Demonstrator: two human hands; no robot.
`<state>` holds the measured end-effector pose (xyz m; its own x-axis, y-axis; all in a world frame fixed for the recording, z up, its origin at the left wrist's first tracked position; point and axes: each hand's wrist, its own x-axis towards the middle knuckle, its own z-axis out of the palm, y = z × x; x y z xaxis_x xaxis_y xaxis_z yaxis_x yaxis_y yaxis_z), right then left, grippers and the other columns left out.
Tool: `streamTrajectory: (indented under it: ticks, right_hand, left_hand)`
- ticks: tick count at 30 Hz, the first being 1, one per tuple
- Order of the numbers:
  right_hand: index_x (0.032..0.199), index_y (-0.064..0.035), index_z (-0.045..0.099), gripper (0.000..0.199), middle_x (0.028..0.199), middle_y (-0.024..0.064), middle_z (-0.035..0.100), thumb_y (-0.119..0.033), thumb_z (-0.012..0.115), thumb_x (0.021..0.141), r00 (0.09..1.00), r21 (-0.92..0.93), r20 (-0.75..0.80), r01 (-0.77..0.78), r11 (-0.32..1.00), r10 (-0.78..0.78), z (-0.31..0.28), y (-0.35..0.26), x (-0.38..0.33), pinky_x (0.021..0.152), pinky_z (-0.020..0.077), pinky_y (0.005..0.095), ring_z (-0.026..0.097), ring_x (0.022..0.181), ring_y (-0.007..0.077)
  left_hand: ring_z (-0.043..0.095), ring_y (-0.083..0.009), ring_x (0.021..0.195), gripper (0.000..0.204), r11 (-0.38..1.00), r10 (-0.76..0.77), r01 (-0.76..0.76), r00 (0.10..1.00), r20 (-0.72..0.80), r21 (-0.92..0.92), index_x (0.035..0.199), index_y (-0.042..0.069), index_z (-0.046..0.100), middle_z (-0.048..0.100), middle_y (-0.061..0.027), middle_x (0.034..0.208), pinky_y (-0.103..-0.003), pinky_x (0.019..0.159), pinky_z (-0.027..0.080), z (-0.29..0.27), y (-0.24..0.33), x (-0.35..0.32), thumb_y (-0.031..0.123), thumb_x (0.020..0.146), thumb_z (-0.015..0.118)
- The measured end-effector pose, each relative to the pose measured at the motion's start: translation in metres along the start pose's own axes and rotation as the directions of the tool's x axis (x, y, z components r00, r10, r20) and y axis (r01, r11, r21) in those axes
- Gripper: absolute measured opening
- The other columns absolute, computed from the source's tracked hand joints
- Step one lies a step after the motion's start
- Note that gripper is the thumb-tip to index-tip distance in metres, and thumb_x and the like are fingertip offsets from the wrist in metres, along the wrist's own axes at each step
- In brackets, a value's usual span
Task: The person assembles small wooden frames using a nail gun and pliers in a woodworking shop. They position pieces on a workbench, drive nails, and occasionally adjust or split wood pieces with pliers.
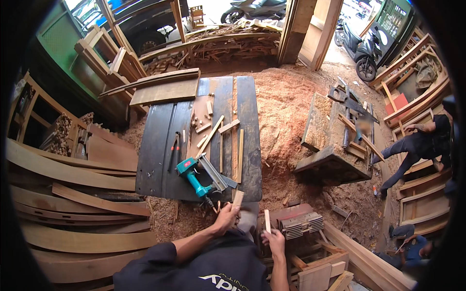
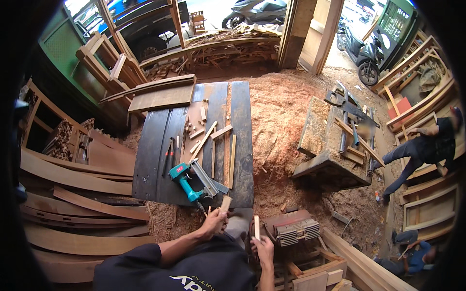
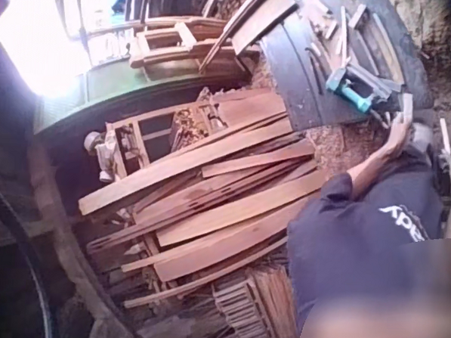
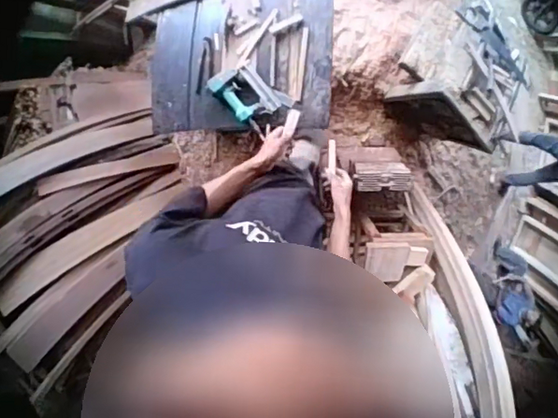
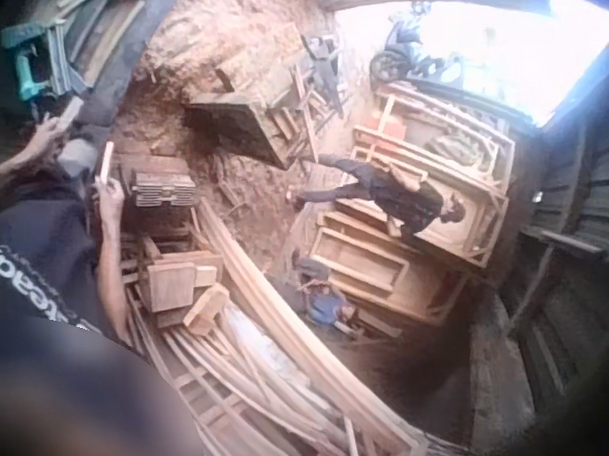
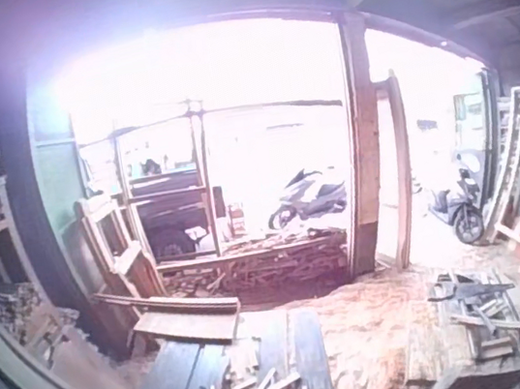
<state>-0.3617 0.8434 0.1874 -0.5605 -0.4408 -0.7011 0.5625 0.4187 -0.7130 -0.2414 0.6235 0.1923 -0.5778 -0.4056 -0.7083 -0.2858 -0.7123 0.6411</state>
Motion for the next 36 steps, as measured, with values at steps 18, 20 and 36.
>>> streamTrajectory:
  ticks: [18,20,36]
  right_hand:
    - [0.120,-0.0015,0.065,0.050,0.105,0.0186,0.071,-0.032,0.077,0.082,0.996,-0.625,0.013,0.076,0.777,-0.088,0.032,0.106,0.042,0.088,0.0523,0.0393,0.069,0.100,0.0293]
    - [0.118,0.0000,0.066,0.048,0.103,0.0167,0.072,-0.030,0.077,0.082,0.998,-0.643,-0.051,-0.061,0.763,0.037,0.004,0.147,0.026,0.088,0.0527,0.0377,0.070,0.098,0.0273]
    - [0.119,-0.0017,0.065,0.037,0.104,0.0200,0.073,-0.021,0.070,0.087,0.970,-0.787,-0.010,-0.158,0.596,0.244,0.063,0.181,-0.013,0.088,0.0534,0.0362,0.070,0.098,0.0316]
  left_hand:
    - [0.059,-0.0137,0.058,0.030,0.935,0.332,-0.300,0.548,-0.768,0.190,0.114,0.004,0.045,0.057,-0.0044,0.077,-0.029,0.046,0.048,-0.223,-0.001,0.047,0.028,0.100,0.057]
    - [0.059,-0.0138,0.056,0.028,0.934,0.355,-0.219,0.515,-0.780,0.280,0.112,0.005,0.045,0.057,-0.0046,0.076,-0.029,0.044,0.047,-0.266,-0.009,0.069,0.028,0.101,0.057]
    - [0.070,-0.0284,0.054,0.027,0.938,0.284,-0.346,0.703,-0.651,0.036,0.104,0.001,0.050,0.067,-0.0194,0.071,-0.038,0.042,0.058,-0.341,0.000,0.093,0.028,0.103,0.050]
